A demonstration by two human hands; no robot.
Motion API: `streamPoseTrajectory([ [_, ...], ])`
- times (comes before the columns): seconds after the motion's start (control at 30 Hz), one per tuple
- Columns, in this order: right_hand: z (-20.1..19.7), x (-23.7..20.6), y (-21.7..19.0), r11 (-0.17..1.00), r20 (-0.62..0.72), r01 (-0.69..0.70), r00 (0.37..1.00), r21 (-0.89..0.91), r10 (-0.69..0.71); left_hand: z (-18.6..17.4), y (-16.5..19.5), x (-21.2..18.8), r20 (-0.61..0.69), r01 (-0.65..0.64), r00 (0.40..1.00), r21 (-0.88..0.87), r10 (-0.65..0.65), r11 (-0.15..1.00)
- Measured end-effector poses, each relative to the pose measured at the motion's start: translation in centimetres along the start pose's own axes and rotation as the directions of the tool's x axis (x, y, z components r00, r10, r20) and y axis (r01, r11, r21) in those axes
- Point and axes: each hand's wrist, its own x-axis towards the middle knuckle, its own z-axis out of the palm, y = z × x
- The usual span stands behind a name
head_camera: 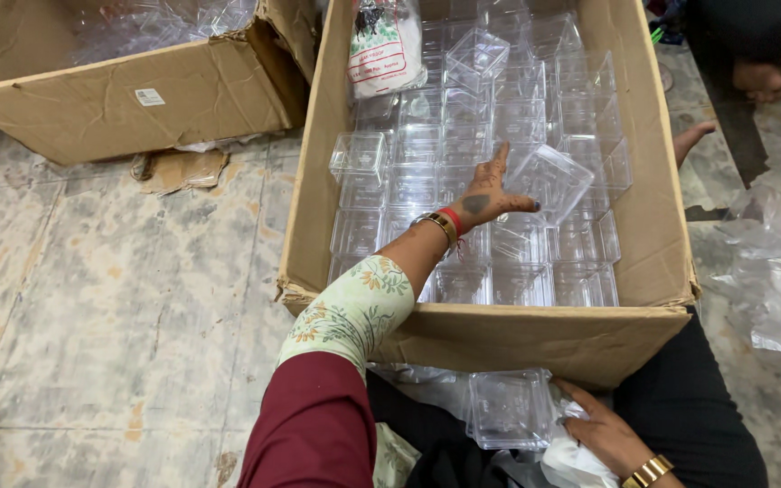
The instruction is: The person sits on the floor with a large cardboard box of clear plastic boxes on their lap. They take plastic boxes one at a time from the box, wrap some in white plastic sheeting, and place them back arranged inside the cardboard box.
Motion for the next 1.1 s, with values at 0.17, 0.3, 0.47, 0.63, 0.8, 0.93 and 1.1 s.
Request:
streamPoseTrajectory([
  [0.17,-0.1,0.7,0.7,0.995,0.054,0.086,0.995,0.041,-0.088,-1.3,-0.4,0.4,-0.011,-0.114,0.994,-0.062,0.113,0.992],
  [0.3,-0.1,0.9,0.5,0.998,0.079,0.048,0.996,0.035,-0.050,-1.6,-0.9,0.0,0.092,-0.156,0.980,-0.211,0.179,0.965],
  [0.47,0.3,0.2,-0.5,0.998,0.059,0.057,0.997,0.026,-0.059,-0.7,-0.7,-0.3,0.106,-0.246,0.958,-0.174,0.267,0.953],
  [0.63,0.6,-0.2,-1.0,0.996,0.093,0.033,0.995,0.083,-0.040,-0.6,1.3,-1.4,0.093,-0.156,0.980,-0.164,0.173,0.974],
  [0.8,0.8,-0.2,-0.8,0.996,0.069,0.039,0.997,0.077,-0.045,-0.8,3.5,-2.8,0.068,-0.124,0.990,-0.035,0.127,0.992],
  [0.93,1.0,-0.4,-1.1,0.993,0.070,0.105,0.992,0.062,-0.109,-1.1,3.6,-2.8,0.043,-0.289,0.957,0.081,0.287,0.954],
  [1.1,1.2,-1.0,-2.2,0.994,0.062,0.112,0.992,0.016,-0.112,-0.6,2.5,-2.8,0.183,-0.226,0.962,0.107,0.205,0.968],
])
